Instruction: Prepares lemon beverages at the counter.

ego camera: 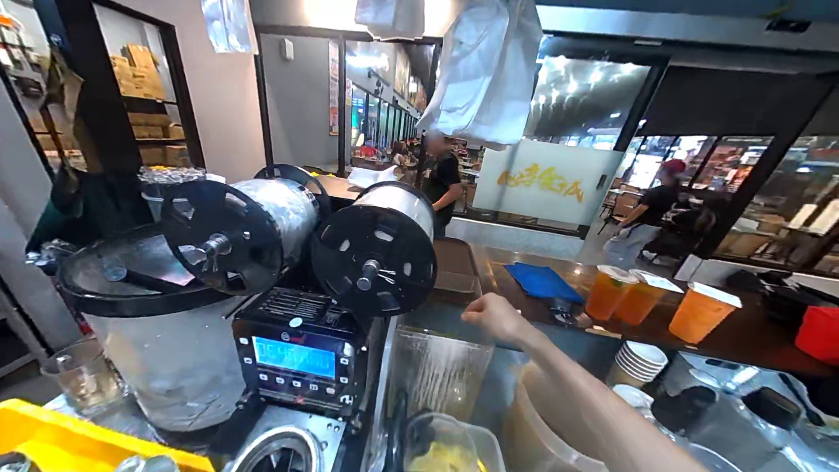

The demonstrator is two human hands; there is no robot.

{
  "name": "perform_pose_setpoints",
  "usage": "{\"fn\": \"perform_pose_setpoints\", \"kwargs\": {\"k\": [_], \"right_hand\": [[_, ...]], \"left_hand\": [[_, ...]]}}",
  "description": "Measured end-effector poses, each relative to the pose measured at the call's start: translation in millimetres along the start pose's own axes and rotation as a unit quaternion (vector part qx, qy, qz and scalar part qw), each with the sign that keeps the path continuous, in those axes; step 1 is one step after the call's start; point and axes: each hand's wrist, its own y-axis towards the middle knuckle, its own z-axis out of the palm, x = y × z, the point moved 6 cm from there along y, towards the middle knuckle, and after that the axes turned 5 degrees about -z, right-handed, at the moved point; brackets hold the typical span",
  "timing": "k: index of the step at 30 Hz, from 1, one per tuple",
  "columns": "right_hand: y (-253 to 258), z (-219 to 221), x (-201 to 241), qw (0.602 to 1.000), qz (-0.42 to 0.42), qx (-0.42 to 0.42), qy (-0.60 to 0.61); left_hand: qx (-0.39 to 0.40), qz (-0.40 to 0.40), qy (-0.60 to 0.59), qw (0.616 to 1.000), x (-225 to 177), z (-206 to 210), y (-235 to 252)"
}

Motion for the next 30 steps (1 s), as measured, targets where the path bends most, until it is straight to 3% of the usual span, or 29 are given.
{"fn": "perform_pose_setpoints", "kwargs": {"k": [3, 7, 12, 17, 20, 22, 26, 28, 30], "right_hand": [[37, 40, 7, 0.993, -0.006, 0.073, -0.090], [55, 57, 1, 0.998, 0.019, 0.049, -0.018], [39, 18, -11, 0.991, 0.060, -0.055, 0.104], [6, -40, 12, 0.975, 0.019, -0.129, 0.180], [-22, -79, 36, 0.969, -0.017, -0.174, 0.174], [-47, -108, 57, 0.962, -0.061, -0.213, 0.157], [-120, -145, 100, 0.941, -0.192, -0.276, 0.045], [-162, -136, 115, 0.905, -0.314, -0.280, -0.066], [-203, -107, 130, 0.839, -0.462, -0.227, -0.175]], "left_hand": [[0.024, -0.046, -0.001, 0.999, 13, 2, 43], [0.015, -0.087, 0.049, 0.995, 14, -2, 69], [-0.011, -0.149, 0.067, 0.987, 14, 2, 88], [-0.016, -0.195, 0.242, 0.950, -9, 13, 108], [-0.016, -0.230, 0.287, 0.930, -23, 21, 119], [-0.011, -0.245, 0.301, 0.922, -32, 25, 126], [-0.034, -0.178, 0.267, 0.947, -42, 33, 127], [-0.012, -0.237, 0.296, 0.925, -64, 40, 141], [-0.024, -0.240, 0.300, 0.923, -73, 44, 150]]}}
